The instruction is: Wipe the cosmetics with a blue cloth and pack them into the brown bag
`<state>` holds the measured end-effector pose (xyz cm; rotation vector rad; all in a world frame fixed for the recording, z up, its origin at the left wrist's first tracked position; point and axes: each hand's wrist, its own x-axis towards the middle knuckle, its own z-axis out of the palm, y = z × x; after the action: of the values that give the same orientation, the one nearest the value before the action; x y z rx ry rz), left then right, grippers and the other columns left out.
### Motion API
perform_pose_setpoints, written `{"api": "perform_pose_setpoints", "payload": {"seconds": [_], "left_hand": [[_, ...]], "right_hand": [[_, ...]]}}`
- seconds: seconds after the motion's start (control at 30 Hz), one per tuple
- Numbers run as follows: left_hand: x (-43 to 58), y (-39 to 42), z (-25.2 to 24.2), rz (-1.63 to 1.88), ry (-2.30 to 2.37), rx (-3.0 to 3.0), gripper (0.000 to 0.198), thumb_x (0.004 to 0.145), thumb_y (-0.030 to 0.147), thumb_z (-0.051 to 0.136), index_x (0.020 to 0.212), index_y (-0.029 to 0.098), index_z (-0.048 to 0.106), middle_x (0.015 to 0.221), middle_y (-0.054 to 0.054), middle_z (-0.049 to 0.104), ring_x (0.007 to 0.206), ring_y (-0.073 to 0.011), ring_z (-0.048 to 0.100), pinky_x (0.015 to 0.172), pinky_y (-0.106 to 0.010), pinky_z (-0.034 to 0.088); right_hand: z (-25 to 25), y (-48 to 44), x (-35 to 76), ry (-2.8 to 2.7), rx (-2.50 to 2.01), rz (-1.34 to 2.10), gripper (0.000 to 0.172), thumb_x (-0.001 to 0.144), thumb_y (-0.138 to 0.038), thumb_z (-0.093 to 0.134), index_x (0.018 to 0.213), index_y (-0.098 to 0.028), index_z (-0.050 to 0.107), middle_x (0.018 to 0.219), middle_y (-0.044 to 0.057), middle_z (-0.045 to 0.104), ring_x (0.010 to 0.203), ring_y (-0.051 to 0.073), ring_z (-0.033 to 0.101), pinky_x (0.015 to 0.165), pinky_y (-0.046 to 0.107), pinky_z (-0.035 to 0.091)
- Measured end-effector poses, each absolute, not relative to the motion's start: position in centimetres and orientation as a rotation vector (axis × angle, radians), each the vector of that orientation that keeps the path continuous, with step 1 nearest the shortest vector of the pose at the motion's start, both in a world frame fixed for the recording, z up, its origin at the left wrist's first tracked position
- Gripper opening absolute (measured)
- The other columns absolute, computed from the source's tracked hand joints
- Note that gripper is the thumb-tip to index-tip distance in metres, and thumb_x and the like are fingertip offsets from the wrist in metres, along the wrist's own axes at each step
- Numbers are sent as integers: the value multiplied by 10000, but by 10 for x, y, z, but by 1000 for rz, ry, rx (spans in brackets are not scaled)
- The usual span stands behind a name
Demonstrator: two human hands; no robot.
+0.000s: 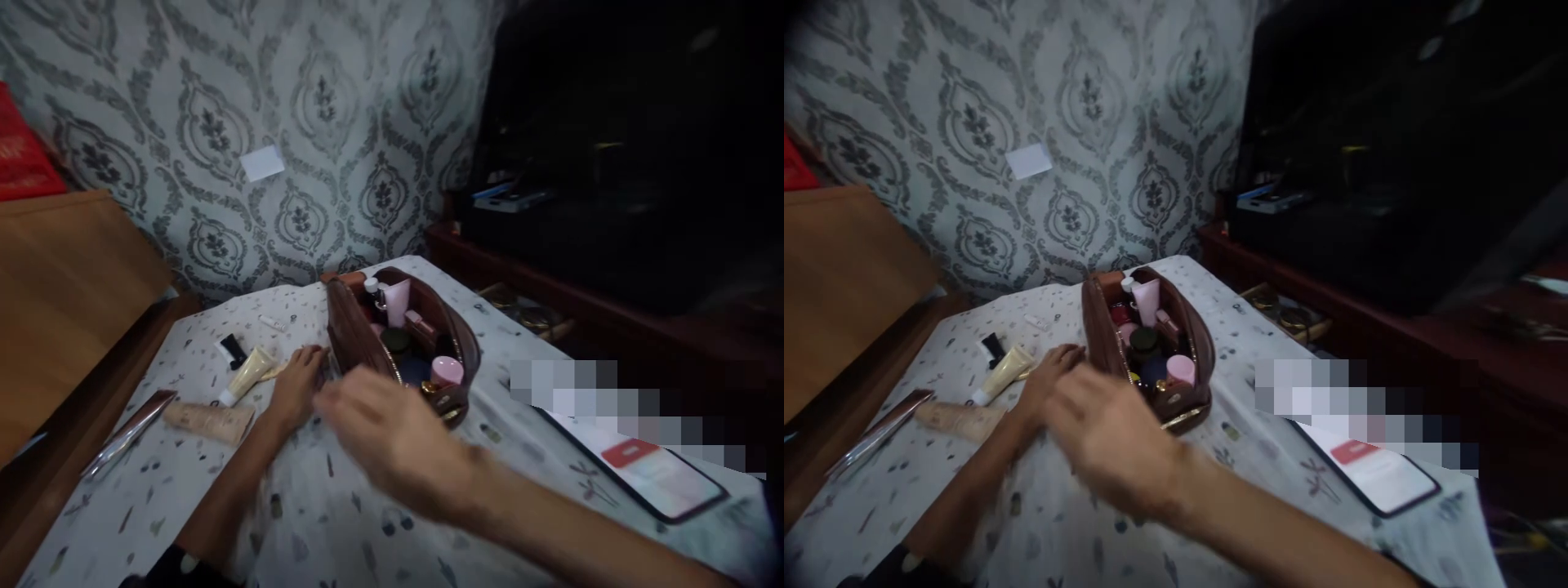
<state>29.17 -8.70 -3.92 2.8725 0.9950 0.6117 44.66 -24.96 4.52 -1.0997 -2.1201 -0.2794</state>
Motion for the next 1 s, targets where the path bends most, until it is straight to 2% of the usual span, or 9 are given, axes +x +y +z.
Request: {"api": "perform_pose_setpoints", "payload": {"seconds": [0.07,0.17,0.23,0.3,0.43,0.6,0.67,0.8,1.0], "left_hand": [[289,-93,-33,593,1090,2919,298,938,220,440,1169,199,627,1111,-97,615,1035,-251,576,876,-376,505],[286,-96,-30,571,1255,2919,269,965,273,404,1082,202,635,972,-72,591,893,-222,591,787,-337,492],[285,-93,-32,551,1291,2894,246,959,306,411,1018,206,627,953,-66,587,861,-215,596,735,-313,475],[282,-89,-35,535,1246,2823,224,946,357,430,968,210,596,898,-50,601,828,-217,603,703,-307,461],[275,-91,-33,652,1195,2547,243,896,446,485,957,219,546,756,10,606,708,-207,599,682,-314,458],[267,-120,-30,950,1200,2231,370,906,508,487,1067,195,602,997,-63,676,953,-242,638,838,-350,490],[266,-133,-33,926,1155,2273,341,931,486,474,1037,194,616,1008,-71,671,985,-242,630,864,-350,484],[265,-149,-45,954,1035,2477,274,977,408,423,909,201,588,868,-41,622,859,-208,617,773,-315,488],[255,-146,-42,909,938,2809,254,988,384,405,996,198,578,913,-47,588,849,-201,614,730,-306,498]], "right_hand": [[23,-253,427,-2199,-1012,-230,206,959,-107,431,956,-127,635,894,68,662,799,174,577,644,280,476],[-6,-241,410,-2206,-1236,84,160,931,-125,468,962,-140,624,938,68,663,775,175,608,596,275,465],[-22,-228,405,-2079,-1384,318,171,914,-140,483,1023,-132,614,1028,95,653,815,184,632,675,289,509],[-37,-217,402,-1921,-1447,480,263,880,-133,497,1130,-113,577,1120,136,619,938,218,638,809,336,534],[-64,-206,397,-1661,-1428,675,421,871,-126,479,1292,-114,491,1250,174,550,1199,259,546,1053,427,449],[-81,-204,392,-1460,-1339,898,680,891,-218,511,1513,-89,268,1516,224,350,1447,302,307,1198,483,264],[-81,-204,392,-1437,-1302,932,664,873,-195,529,1494,-88,320,1506,216,382,1438,297,328,1200,469,259],[-80,-203,394,-1411,-1211,917,493,807,-94,540,1299,-131,539,1252,155,602,1231,267,538,1096,448,394],[-79,-204,398,-1388,-1063,968,419,764,-144,613,1180,-168,573,1147,87,619,1097,230,585,986,369,459]]}}
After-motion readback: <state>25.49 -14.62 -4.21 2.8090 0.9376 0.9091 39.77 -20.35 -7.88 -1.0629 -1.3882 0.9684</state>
